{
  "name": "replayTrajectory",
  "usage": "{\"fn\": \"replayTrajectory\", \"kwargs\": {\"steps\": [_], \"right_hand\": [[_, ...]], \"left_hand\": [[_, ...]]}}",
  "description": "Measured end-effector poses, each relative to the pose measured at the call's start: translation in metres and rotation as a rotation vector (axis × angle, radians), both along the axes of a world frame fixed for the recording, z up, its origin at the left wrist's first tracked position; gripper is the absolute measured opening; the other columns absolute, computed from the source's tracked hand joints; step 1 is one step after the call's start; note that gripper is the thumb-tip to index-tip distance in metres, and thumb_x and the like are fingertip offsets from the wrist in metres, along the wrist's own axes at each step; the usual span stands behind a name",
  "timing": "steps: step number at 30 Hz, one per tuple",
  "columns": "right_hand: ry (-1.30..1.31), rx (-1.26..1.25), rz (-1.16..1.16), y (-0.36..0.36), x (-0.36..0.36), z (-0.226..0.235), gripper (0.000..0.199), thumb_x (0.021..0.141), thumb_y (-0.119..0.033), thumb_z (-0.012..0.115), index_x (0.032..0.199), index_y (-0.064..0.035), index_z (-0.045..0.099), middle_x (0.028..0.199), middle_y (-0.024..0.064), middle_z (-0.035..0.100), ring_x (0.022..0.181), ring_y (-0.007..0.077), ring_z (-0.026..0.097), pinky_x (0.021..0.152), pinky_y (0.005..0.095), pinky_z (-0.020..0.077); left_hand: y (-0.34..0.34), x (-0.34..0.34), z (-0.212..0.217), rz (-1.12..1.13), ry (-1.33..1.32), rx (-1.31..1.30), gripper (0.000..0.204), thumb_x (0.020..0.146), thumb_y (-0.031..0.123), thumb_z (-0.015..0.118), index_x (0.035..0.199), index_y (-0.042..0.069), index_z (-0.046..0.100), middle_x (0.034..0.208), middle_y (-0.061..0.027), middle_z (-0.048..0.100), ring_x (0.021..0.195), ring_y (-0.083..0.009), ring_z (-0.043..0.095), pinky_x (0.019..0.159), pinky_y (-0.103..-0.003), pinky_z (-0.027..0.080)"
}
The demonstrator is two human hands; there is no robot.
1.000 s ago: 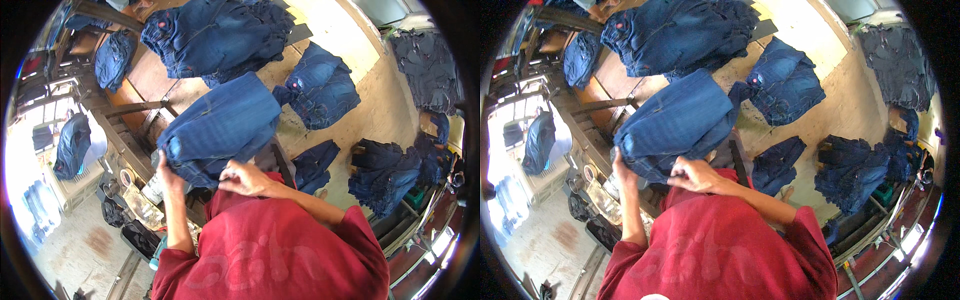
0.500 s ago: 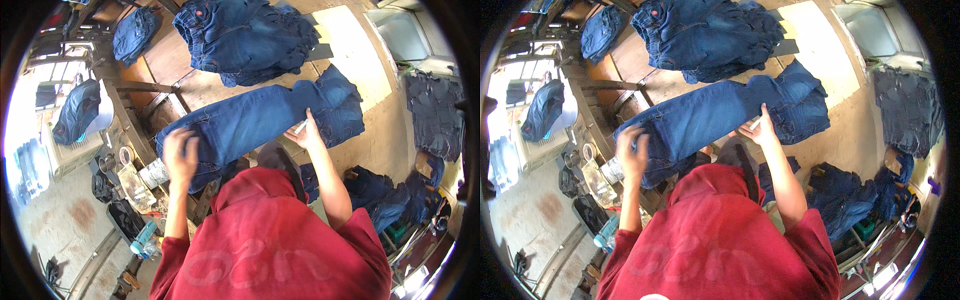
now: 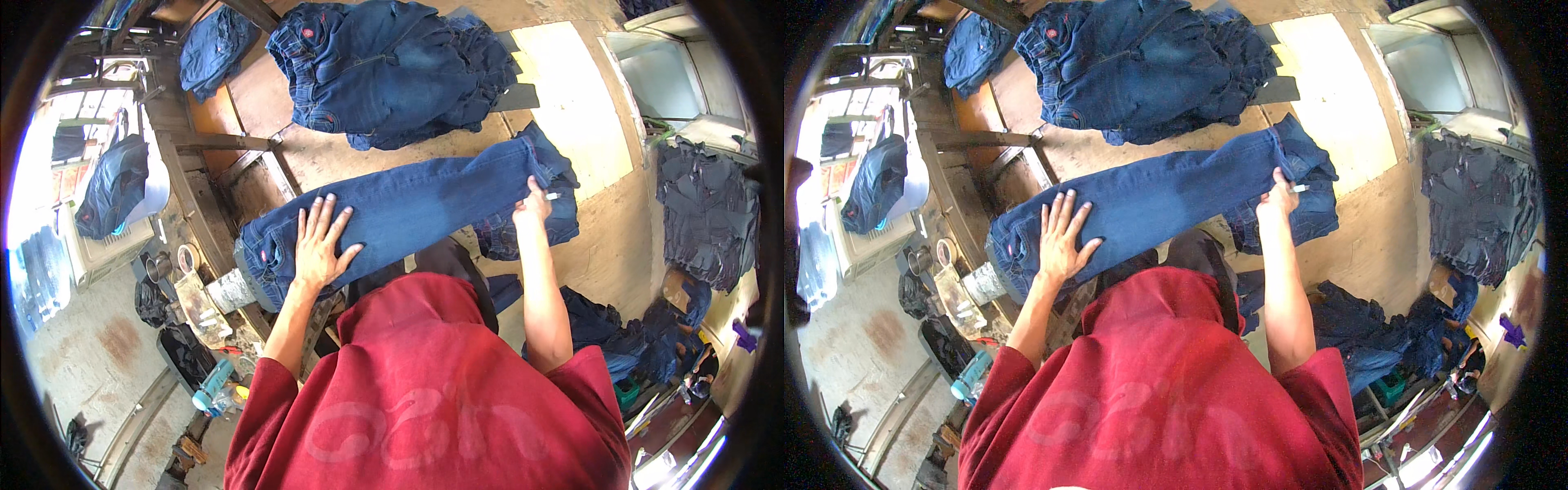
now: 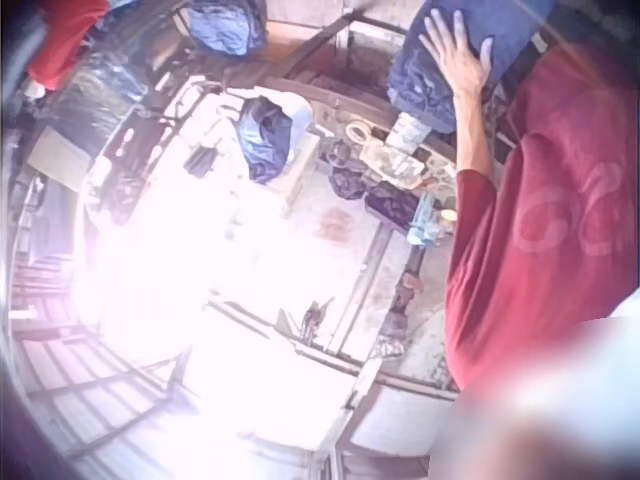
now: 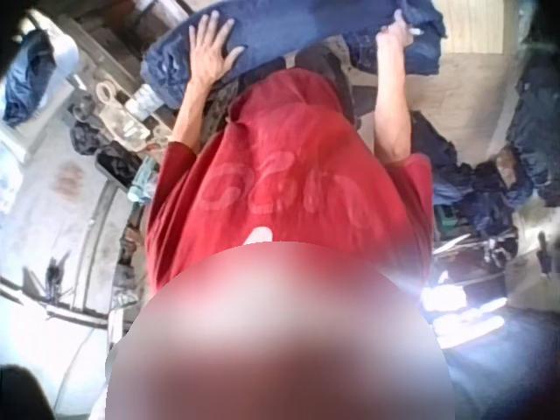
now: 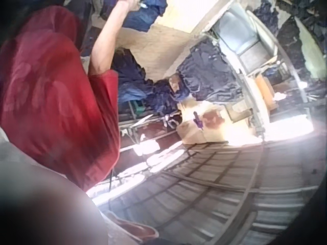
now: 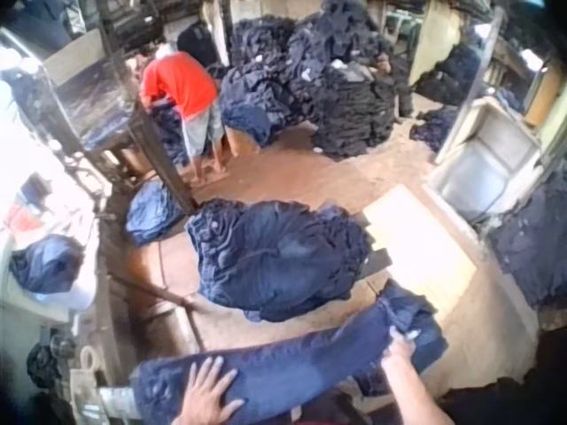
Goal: The person repeatedly picks up pairs of jeans from a pile, lays them on a table, and uses a white marker to draw lines on the leg seams. After marking, the jeans are placed back on the pile. The process is repeated for multiple pairs.
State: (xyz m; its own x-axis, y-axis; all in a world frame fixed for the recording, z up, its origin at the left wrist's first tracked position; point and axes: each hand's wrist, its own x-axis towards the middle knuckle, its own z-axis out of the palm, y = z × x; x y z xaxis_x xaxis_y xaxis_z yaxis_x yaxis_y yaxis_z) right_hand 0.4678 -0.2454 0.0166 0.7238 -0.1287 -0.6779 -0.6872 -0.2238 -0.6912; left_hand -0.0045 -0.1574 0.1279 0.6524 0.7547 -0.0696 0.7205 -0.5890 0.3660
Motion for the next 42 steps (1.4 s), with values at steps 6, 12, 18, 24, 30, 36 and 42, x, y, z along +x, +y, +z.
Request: {"fn": "replayTrajectory", "kwargs": {"steps": [6, 12, 18, 24, 30, 36, 42], "right_hand": [[-0.36, 0.15, 0.004, -0.002, 0.052, 0.061, 0.031, 0.088, -0.014, 0.093, 0.094, -0.0148, 0.062, 0.087, 0.0006, 0.067, 0.048, 0.0113, 0.043, 0.042, 0.0275, 0.0325], [-0.871, 0.473, 0.256, 0.025, 0.023, 0.209, 0.033, 0.09, -0.001, 0.088, 0.09, -0.0125, 0.058, 0.099, 0.0062, 0.074, 0.087, 0.0139, 0.068, 0.082, 0.0303, 0.0564], [-0.921, 0.611, 0.897, 0.05, -0.191, 0.269, 0.029, 0.089, 0.005, 0.085, 0.094, -0.008, 0.059, 0.108, 0.0142, 0.076, 0.089, 0.0155, 0.072, 0.079, 0.0336, 0.0606], [-1.1, 0.173, 2.32, 0.07, -0.356, 0.183, 0.015, 0.094, -0.011, 0.065, 0.109, -0.0091, 0.065, 0.1, 0.0075, 0.07, 0.07, 0.0252, 0.076, 0.058, 0.0385, 0.062], [-1.025, 0.303, 2.275, 0.082, -0.329, 0.204, 0.014, 0.092, -0.012, 0.07, 0.104, -0.0083, 0.064, 0.1, 0.0089, 0.071, 0.075, 0.0284, 0.077, 0.06, 0.044, 0.0624], [-1.074, 0.369, 1.333, 0.083, -0.159, 0.312, 0.034, 0.086, 0.001, 0.088, 0.085, -0.0087, 0.056, 0.106, 0.0097, 0.078, 0.085, 0.0147, 0.069, 0.081, 0.0306, 0.0568], [-1.103, -0.289, 1.318, 0.084, -0.061, 0.292, 0.038, 0.095, -0.028, 0.088, 0.11, 0.0015, 0.069, 0.107, 0.0127, 0.076, 0.073, 0.0168, 0.061, 0.071, 0.0325, 0.0529]], "left_hand": [[-0.016, 0.073, 0.003, -0.314, -0.049, -0.106, 0.079, 0.09, 0.053, 0.08, 0.158, 0.022, 0.058, 0.175, -0.0121, 0.039, 0.165, -0.0425, 0.026, 0.129, -0.074, 0.015], [-0.037, 0.166, -0.018, -0.34, -0.009, -0.035, 0.098, 0.084, 0.058, 0.081, 0.163, 0.009, 0.049, 0.178, -0.0173, 0.029, 0.165, -0.0491, 0.018, 0.127, -0.079, 0.013], [-0.057, 0.174, -0.013, -0.268, 0.05, 0.171, 0.095, 0.086, 0.046, 0.079, 0.163, 0.0, 0.046, 0.172, -0.02, 0.04, 0.166, -0.0406, 0.024, 0.133, -0.069, 0.014], [-0.077, 0.172, -0.015, -0.272, -0.101, 0.169, 0.086, 0.085, 0.044, 0.082, 0.154, 0.002, 0.053, 0.166, -0.0192, 0.046, 0.161, -0.0399, 0.032, 0.13, -0.068, 0.02], [-0.073, 0.173, -0.001, -0.234, -0.226, 0.126, 0.077, 0.085, 0.042, 0.084, 0.146, 0.004, 0.059, 0.161, -0.0184, 0.052, 0.155, -0.0391, 0.041, 0.127, -0.067, 0.027], [-0.02, 0.094, -0.002, 0.073, -0.34, -0.143, 0.072, 0.088, 0.043, 0.084, 0.146, 0.005, 0.062, 0.162, -0.0158, 0.053, 0.157, -0.0393, 0.042, 0.127, -0.066, 0.031], [0.002, -0.012, -0.009, 0.141, -0.141, -0.164, 0.099, 0.088, 0.057, 0.081, 0.164, 0.006, 0.045, 0.172, -0.015, 0.043, 0.158, -0.0398, 0.039, 0.129, -0.049, 0.037]]}}
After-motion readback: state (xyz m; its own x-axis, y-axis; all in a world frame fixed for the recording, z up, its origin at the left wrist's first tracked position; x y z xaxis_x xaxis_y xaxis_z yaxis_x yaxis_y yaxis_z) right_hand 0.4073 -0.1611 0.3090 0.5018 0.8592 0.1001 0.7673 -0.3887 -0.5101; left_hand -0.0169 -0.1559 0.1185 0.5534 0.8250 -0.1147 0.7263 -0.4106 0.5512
